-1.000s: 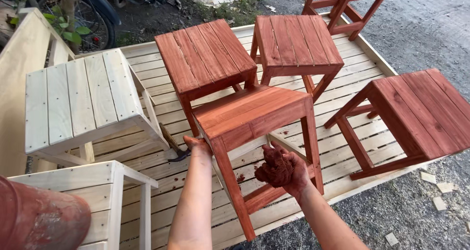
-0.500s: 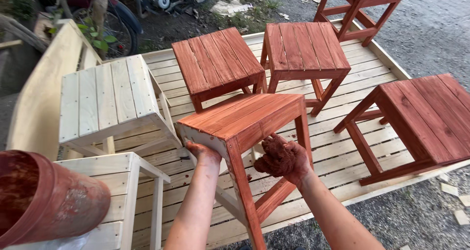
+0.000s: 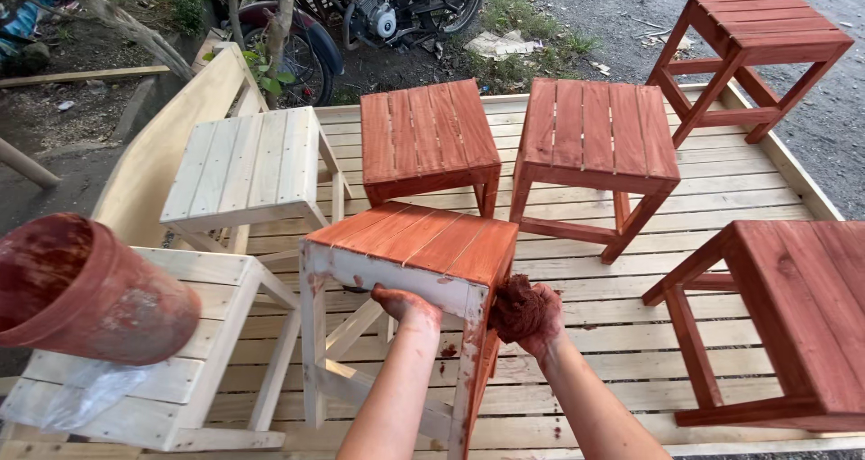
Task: The person applies a reddish wood stain by hand to unfinished wooden stools, rubbing the stain into the legs, rails and seat edges with a cloth pad. They work over one stool at a time, coating the remaining bare wood surfaces while steadying the stool with the other hand.
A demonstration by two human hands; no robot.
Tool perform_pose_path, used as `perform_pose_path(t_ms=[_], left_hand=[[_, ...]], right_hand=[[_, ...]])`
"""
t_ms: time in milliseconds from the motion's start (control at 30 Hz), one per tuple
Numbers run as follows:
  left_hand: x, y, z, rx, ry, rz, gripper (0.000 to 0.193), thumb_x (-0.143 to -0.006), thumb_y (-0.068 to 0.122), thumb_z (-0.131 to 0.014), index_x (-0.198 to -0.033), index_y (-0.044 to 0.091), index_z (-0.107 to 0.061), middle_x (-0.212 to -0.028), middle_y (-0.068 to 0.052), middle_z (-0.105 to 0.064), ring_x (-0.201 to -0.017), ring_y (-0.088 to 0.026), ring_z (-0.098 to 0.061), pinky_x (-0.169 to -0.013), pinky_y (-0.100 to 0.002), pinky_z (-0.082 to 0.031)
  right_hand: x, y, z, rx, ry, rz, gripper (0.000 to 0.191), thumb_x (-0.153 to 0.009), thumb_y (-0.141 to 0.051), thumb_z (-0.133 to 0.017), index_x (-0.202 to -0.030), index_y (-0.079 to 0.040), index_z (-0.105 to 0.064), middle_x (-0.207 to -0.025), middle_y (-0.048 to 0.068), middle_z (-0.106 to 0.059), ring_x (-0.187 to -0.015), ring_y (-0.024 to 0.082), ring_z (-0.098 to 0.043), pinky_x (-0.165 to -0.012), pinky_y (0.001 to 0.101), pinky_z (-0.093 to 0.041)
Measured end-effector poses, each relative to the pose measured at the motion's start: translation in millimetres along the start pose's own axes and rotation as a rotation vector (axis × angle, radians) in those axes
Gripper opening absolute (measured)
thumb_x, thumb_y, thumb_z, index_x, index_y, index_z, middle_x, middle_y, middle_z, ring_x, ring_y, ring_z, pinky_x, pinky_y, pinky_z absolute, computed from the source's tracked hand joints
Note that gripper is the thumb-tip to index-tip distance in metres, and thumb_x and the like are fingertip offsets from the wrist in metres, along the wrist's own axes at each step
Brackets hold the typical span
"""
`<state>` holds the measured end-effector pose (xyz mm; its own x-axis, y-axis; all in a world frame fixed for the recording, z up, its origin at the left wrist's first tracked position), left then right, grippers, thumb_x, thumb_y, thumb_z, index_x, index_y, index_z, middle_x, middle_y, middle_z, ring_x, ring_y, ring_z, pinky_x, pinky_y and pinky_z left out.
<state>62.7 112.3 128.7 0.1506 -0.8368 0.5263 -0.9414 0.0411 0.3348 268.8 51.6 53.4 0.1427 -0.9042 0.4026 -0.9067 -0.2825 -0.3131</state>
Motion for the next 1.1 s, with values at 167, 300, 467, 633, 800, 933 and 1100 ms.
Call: perform_pose_path(t_ms=[167,300,467,633,800,933,1100], left_hand=[[32,-33,-13,-0.015,0.098,0.014,0.072,-0.094,0.061,-0.016,-0.15,0.025,-0.043,-0.155,-0.002,-0.047,-0.14,-0.03,-0.047,-0.111,-0.063,-0.04],[20,-57,-17,0.037,-0.005,-0.121,0.072,-0.095,0.06,-0.023,-0.151,0.023,-0.047,-0.155,-0.003,-0.052,-0.14,-0.03,-0.052,-0.113,-0.057,-0.043],[4,-108,5,0.101,0.095,0.069,0.065,-0.091,0.051,-0.027,-0.148,0.028,-0.047,-0.15,-0.002,-0.053,-0.136,-0.031,-0.053,-0.108,-0.066,-0.042],[-9,-115,15,0.11,0.065,0.091,0.064,-0.087,0.038,-0.037,-0.147,0.02,-0.048,-0.151,-0.008,-0.053,-0.137,-0.032,-0.052,-0.112,-0.065,-0.042],[-29,-111,10,0.001,-0.014,0.157,0.069,-0.08,0.033,-0.043,-0.147,0.014,-0.044,-0.15,-0.012,-0.051,-0.138,-0.034,-0.049,-0.113,-0.065,-0.034],[-48,-109,19,-0.068,-0.119,0.252,0.059,-0.08,0.03,-0.049,-0.135,0.008,-0.049,-0.139,-0.014,-0.052,-0.131,-0.034,-0.05,-0.112,-0.063,-0.035],[-68,-77,63,-0.568,0.011,0.001,0.031,-0.082,0.021,-0.053,-0.109,0.005,-0.052,-0.112,-0.016,-0.057,-0.107,-0.035,-0.059,-0.095,-0.057,-0.045]], right_hand=[[-21,-56,13,0.108,0.027,0.004,0.05,-0.077,-0.036,-0.048,-0.108,-0.003,-0.07,-0.101,0.016,-0.074,-0.089,0.034,-0.071,-0.078,0.0517,-0.058],[-43,-95,9,0.158,0.002,-0.061,0.049,-0.078,-0.035,-0.05,-0.111,-0.005,-0.07,-0.104,0.014,-0.074,-0.093,0.032,-0.07,-0.086,0.049,-0.06],[-57,-133,24,0.184,0.019,-0.02,0.045,-0.08,-0.033,-0.049,-0.11,-0.005,-0.068,-0.104,0.013,-0.076,-0.091,0.03,-0.073,-0.084,0.0454,-0.06],[-69,-144,31,0.209,0.001,-0.011,0.042,-0.086,-0.03,-0.049,-0.111,-0.002,-0.069,-0.099,0.013,-0.076,-0.084,0.027,-0.073,-0.077,0.0421,-0.061],[-52,-159,30,0.282,0.116,0.147,0.032,-0.093,-0.024,-0.048,-0.109,-0.003,-0.065,-0.1,0.013,-0.074,-0.089,0.028,-0.072,-0.078,0.0462,-0.063],[-1,-185,24,0.457,0.296,0.427,0.036,-0.089,-0.013,-0.049,-0.123,-0.016,-0.06,-0.109,0.008,-0.069,-0.098,0.027,-0.07,-0.083,0.048,-0.061],[44,-186,0,0.151,0.135,0.449,0.031,-0.1,-0.029,-0.056,-0.123,-0.009,-0.06,-0.112,0.009,-0.069,-0.1,0.028,-0.069,-0.087,0.0483,-0.061]])
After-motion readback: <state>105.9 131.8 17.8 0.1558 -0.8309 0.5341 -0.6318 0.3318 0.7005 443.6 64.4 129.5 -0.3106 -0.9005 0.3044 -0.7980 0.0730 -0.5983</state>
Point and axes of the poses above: each hand's wrist, its own x-axis away from the middle knuckle, its own z-axis out of the back of the hand, y = z × x, the point moved 7 cm from there along -x, towards the middle knuckle
